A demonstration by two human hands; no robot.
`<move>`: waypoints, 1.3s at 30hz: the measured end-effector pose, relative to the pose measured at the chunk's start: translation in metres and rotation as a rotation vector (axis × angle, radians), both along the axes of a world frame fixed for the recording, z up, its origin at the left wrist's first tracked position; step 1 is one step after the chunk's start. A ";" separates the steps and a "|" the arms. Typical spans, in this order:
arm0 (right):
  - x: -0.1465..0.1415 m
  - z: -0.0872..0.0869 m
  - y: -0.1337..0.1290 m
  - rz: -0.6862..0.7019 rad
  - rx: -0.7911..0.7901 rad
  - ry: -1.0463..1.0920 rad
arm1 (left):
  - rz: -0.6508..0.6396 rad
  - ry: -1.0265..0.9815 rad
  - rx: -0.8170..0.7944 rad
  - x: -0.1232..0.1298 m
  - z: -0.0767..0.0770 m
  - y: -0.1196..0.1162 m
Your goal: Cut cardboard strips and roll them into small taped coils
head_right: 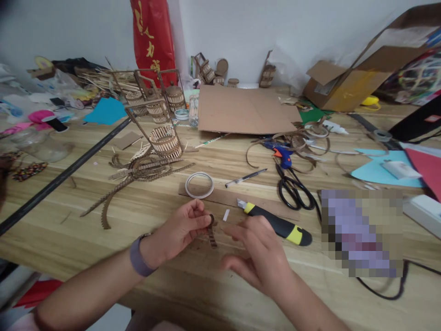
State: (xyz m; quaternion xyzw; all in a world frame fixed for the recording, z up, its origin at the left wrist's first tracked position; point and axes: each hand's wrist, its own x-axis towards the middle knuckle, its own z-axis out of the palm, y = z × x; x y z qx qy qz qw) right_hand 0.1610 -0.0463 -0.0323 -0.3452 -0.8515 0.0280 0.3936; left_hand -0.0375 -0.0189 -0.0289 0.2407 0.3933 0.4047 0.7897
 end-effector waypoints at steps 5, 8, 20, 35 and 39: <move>-0.012 0.002 -0.008 0.052 0.078 -0.029 | -0.002 0.010 0.013 0.001 0.001 -0.001; -0.018 0.004 -0.010 0.039 0.090 -0.025 | -0.002 0.022 0.016 0.002 0.001 -0.001; -0.008 0.011 -0.008 -0.001 0.064 0.056 | -0.138 0.029 0.208 -0.002 -0.004 -0.001; -0.003 0.013 -0.002 0.023 -0.044 0.105 | -0.321 0.140 0.330 -0.007 0.002 -0.006; -0.003 0.013 -0.001 0.076 -0.099 0.108 | -0.372 0.137 0.403 -0.010 0.006 -0.007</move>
